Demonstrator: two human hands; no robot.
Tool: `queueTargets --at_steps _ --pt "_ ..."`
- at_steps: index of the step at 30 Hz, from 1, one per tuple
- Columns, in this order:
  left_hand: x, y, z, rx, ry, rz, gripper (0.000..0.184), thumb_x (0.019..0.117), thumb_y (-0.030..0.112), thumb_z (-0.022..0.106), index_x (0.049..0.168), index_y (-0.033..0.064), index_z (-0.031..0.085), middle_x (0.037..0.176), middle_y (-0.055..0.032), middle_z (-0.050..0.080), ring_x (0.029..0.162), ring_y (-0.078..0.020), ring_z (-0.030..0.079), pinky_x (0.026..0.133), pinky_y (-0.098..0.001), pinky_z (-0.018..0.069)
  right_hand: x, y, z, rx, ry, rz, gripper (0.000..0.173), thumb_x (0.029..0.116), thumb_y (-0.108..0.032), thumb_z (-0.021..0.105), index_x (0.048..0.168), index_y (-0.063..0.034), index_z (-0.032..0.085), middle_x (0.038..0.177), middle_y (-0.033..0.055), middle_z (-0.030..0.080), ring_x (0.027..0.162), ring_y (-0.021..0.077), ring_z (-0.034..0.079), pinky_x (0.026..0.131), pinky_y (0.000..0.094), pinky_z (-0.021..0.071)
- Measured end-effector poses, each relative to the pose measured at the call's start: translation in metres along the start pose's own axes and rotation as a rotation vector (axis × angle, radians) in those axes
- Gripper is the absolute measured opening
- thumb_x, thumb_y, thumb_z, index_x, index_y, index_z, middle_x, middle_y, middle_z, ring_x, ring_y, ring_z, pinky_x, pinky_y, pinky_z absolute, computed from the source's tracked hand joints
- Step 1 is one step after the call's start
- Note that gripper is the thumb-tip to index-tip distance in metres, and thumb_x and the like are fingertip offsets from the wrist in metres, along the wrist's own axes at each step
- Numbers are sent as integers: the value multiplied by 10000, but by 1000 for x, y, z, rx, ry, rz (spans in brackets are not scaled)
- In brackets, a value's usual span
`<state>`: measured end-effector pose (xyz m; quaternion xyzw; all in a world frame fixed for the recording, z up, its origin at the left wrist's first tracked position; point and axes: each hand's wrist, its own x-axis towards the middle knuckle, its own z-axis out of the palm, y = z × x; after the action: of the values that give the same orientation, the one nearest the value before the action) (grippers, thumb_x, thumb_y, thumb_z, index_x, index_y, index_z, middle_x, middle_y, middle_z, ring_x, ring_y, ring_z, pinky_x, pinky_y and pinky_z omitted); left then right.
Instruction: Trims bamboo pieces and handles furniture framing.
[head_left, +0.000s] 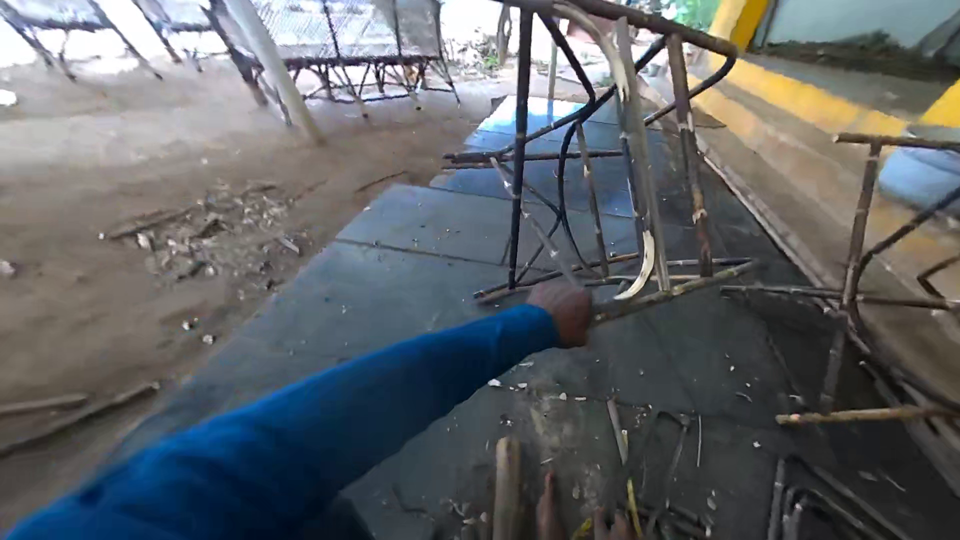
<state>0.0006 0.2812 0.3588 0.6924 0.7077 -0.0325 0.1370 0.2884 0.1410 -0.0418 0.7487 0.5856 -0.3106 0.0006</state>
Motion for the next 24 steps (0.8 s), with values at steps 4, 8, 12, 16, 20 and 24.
queueTargets --at_steps 4,8,12,16,20,24 --pt "-6 -2 -90 106 226 250 293 907 330 711 1052 76 689 920 -145 695 907 -368 687 752 -637 524 -8 0 -5 -20 -7 15 523 954 -523 613 1207 -79 727 1138 171 741 1086 356 702 919 630 526" --pt "-41 -32 -148 60 294 300 266 833 374 777 939 137 719 791 -37 678 732 -220 661 666 -518 546 -8 -3 -3 -13 21 20 528 944 -522 624 1189 -65 723 1159 179 728 1110 354 689 924 618 525" --pt "-79 -45 -133 -2 228 316 488 787 443 848 1123 116 715 872 -45 710 766 -186 675 725 -464 575 -5 -7 0 -12 -4 37 497 943 -514 637 1172 -82 729 1165 168 728 1127 351 683 935 616 525" --pt "-106 -32 -107 280 445 366 470 905 528 698 1200 163 675 937 -51 710 862 -252 700 766 -534 567 -4 -9 -3 36 -3 67 533 945 -540 653 1223 -88 704 1188 167 720 1143 354 673 954 618 511" --pt "-164 -37 -56 224 940 793 254 981 251 664 1108 43 735 1050 -159 724 1013 -302 693 917 -488 566 -22 -24 -23 52 209 -128 662 925 -522 683 1377 -45 610 1403 230 590 1307 425 557 1059 633 450" --pt "-165 -98 90 -197 850 469 210 985 317 656 960 136 759 771 24 685 700 -89 651 630 -306 570 -27 -113 -104 369 255 -438 611 942 -501 676 1300 -7 644 1250 208 670 1155 378 650 979 601 527"
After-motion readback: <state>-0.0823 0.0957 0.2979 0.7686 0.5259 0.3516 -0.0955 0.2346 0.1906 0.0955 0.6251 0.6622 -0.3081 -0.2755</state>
